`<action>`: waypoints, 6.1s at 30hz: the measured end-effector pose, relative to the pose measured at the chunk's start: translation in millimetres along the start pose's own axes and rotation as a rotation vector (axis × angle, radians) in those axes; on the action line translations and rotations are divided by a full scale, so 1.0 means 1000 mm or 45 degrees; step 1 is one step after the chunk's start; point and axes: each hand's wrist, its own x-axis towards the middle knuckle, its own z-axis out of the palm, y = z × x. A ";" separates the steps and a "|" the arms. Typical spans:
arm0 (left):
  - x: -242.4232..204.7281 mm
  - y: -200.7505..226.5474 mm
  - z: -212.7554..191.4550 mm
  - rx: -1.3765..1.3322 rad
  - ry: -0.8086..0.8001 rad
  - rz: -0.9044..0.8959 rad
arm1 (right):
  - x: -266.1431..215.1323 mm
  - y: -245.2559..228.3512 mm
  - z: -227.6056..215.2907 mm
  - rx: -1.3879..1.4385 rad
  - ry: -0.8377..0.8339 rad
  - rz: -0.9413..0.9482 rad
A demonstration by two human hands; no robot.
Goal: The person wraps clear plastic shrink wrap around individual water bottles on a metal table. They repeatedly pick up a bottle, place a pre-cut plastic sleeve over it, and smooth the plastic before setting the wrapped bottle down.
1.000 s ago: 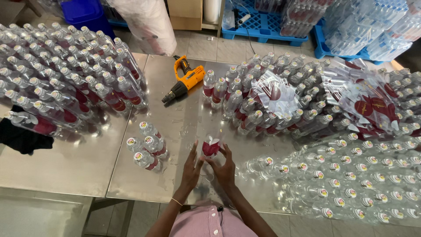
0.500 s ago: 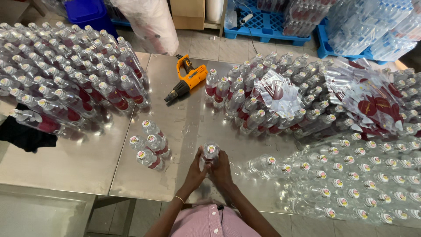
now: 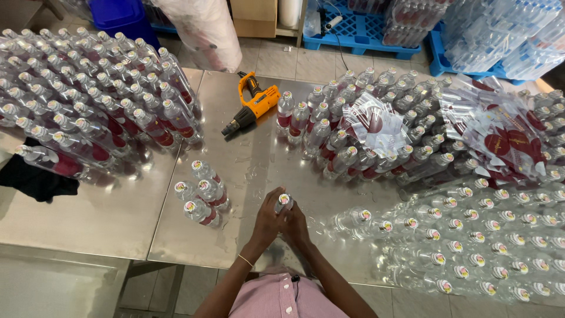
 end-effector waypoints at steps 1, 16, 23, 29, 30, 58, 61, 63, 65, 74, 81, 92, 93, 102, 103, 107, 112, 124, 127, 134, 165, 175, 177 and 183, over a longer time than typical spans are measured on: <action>0.001 0.002 -0.002 -0.049 0.002 0.007 | -0.001 -0.008 0.002 -0.121 0.039 0.016; -0.011 -0.026 -0.006 0.053 0.201 0.102 | -0.001 -0.031 0.011 -0.201 -0.058 0.057; -0.052 -0.007 -0.062 0.506 0.709 0.079 | 0.004 0.006 0.062 -0.211 -0.445 -0.091; -0.099 -0.077 -0.091 0.129 0.880 -0.121 | 0.040 0.066 0.143 -0.171 -0.315 -0.881; -0.094 -0.086 -0.098 0.135 0.891 -0.120 | 0.043 0.058 0.148 -0.165 -0.322 -0.890; -0.086 -0.045 0.008 -0.549 0.120 -0.871 | 0.178 -0.014 -0.276 -1.441 0.064 -0.322; -0.033 0.024 0.048 -0.372 -0.323 -0.345 | 0.177 -0.009 -0.288 -1.389 0.053 -0.272; -0.003 0.068 0.072 -0.247 -0.475 -0.067 | 0.176 -0.003 -0.289 -1.363 0.067 -0.366; 0.021 0.104 0.094 -0.138 -0.648 0.197 | 0.172 0.002 -0.288 -1.154 0.227 -0.564; 0.029 0.061 0.153 -0.196 -0.361 0.398 | 0.151 -0.034 -0.281 -0.469 0.514 -0.387; 0.028 0.030 0.074 -0.113 -0.209 0.040 | 0.116 -0.101 -0.265 0.427 0.310 -0.256; 0.034 -0.015 -0.025 0.010 -0.098 0.057 | 0.091 -0.131 -0.199 0.365 -0.017 -0.199; 0.034 -0.009 -0.028 0.013 -0.092 0.053 | 0.089 -0.139 -0.197 0.367 -0.024 -0.199; 0.037 0.077 -0.068 -0.510 -0.130 -0.133 | 0.053 -0.203 -0.181 -0.221 -0.376 -0.319; 0.038 0.089 -0.072 -0.651 -0.195 -0.139 | 0.049 -0.208 -0.180 -0.229 -0.432 -0.328; 0.040 0.065 -0.046 -1.000 -0.535 -0.221 | 0.048 -0.213 -0.172 -0.231 -0.566 -0.400; 0.048 0.093 -0.057 -0.950 -0.228 -0.424 | 0.037 -0.183 -0.151 -0.390 -0.180 -0.639; 0.048 0.111 -0.051 -0.987 0.217 -0.413 | 0.001 -0.108 -0.075 -0.110 0.235 -0.388; 0.046 0.101 -0.048 -0.826 0.200 -0.286 | 0.012 -0.095 -0.082 0.041 0.246 -0.311; 0.031 0.075 -0.054 -0.776 0.095 -0.348 | 0.030 -0.089 -0.073 0.361 0.167 -0.240; 0.006 -0.005 -0.006 -1.182 0.327 -0.729 | 0.017 -0.041 -0.077 -0.224 -0.253 -0.242; -0.019 0.029 0.004 -0.280 0.288 -0.080 | 0.006 -0.010 -0.043 -0.314 0.000 -0.316; -0.022 0.029 0.005 -0.289 0.272 -0.079 | 0.003 -0.012 -0.037 -0.303 0.043 -0.316; -0.025 0.004 0.017 -0.449 0.277 -0.218 | 0.007 0.016 -0.026 -0.225 0.113 -0.222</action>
